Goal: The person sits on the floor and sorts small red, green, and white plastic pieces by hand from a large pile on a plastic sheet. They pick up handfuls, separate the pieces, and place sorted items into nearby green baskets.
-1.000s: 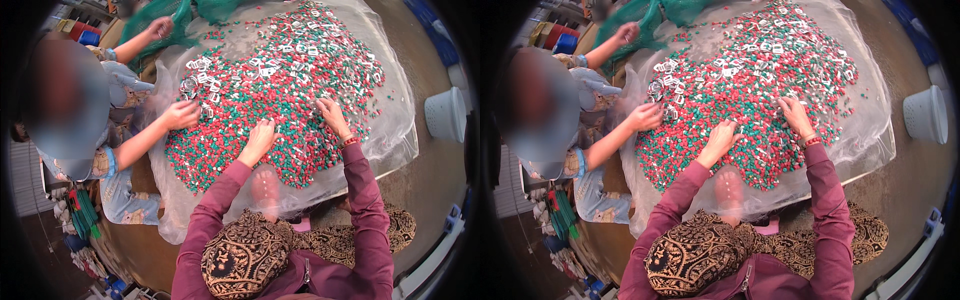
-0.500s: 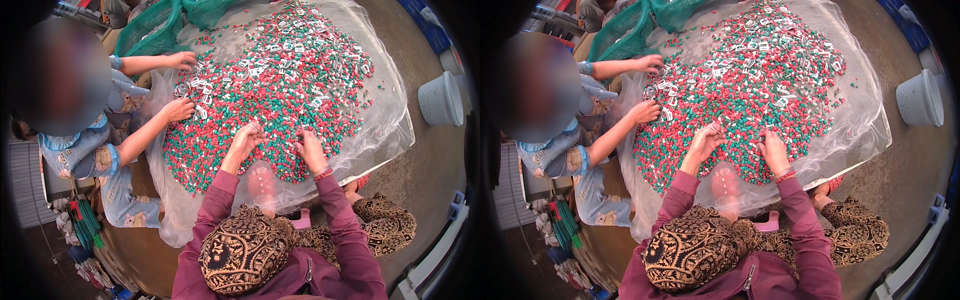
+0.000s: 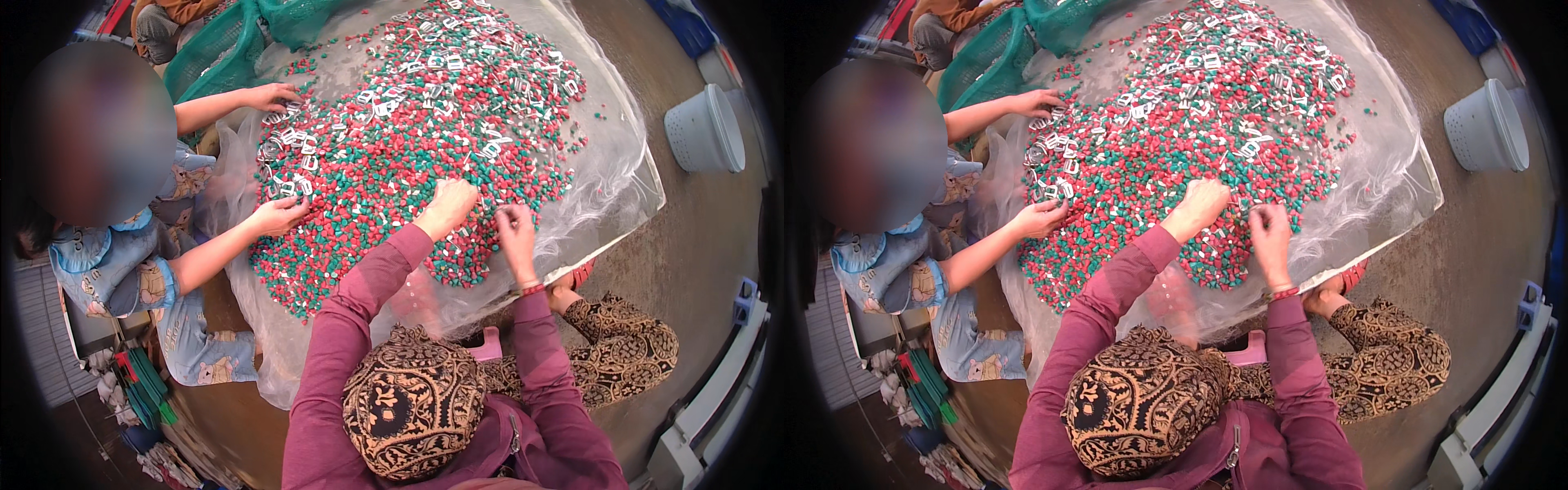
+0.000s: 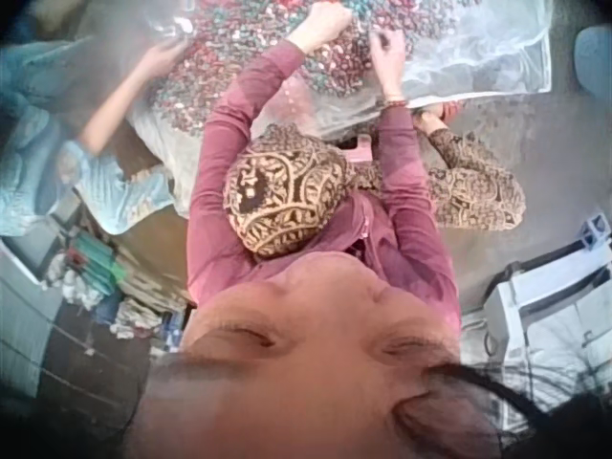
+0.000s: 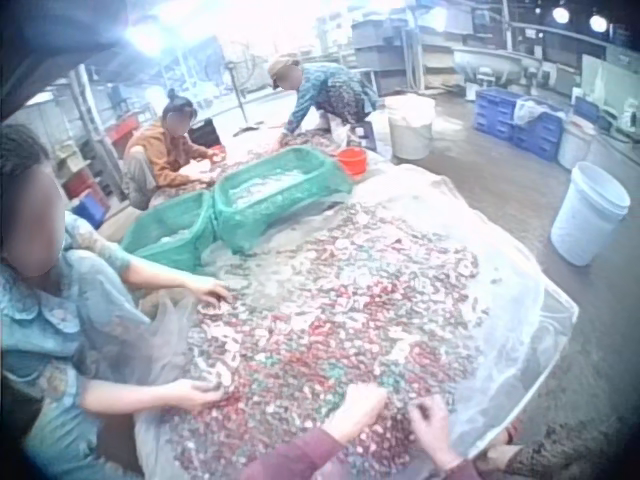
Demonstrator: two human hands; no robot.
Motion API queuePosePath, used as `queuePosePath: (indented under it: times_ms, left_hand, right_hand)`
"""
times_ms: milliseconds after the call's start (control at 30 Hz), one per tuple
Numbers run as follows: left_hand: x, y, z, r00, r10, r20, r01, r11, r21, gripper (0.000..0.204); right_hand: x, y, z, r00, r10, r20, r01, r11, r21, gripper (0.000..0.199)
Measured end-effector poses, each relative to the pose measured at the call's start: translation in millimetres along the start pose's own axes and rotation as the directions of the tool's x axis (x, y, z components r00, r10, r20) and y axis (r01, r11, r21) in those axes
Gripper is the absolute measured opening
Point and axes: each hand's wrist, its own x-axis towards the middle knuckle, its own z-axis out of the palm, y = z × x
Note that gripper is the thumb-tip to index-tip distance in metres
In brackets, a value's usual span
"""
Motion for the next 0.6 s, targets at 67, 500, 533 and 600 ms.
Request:
queuePosePath:
  times_ms: [67,500,533,600]
  left_hand:
    - [-3,-1,-8,0.993,-0.101,0.063,0.104,0.993,-0.052,0.016]
    - [-115,-59,-56,0.927,-0.284,0.247,0.038,-0.583,-0.812,0.011]
    - [-116,-59,-47,0.916,-0.291,0.277,0.089,-0.526,-0.846,0.011]
    - [-116,-59,-31,0.888,-0.313,0.338,0.197,-0.406,-0.892,0.011]
  right_hand:
    - [15,25,-20,0.965,0.230,0.124,-0.236,0.971,0.039,0.014]
    - [52,-14,51,0.750,0.125,0.650,0.003,0.981,-0.193,0.028]
    - [52,-20,55,0.711,0.108,0.695,-0.030,0.992,-0.124,0.027]
    - [53,-30,51,0.738,0.149,0.658,-0.114,0.989,-0.096,0.021]
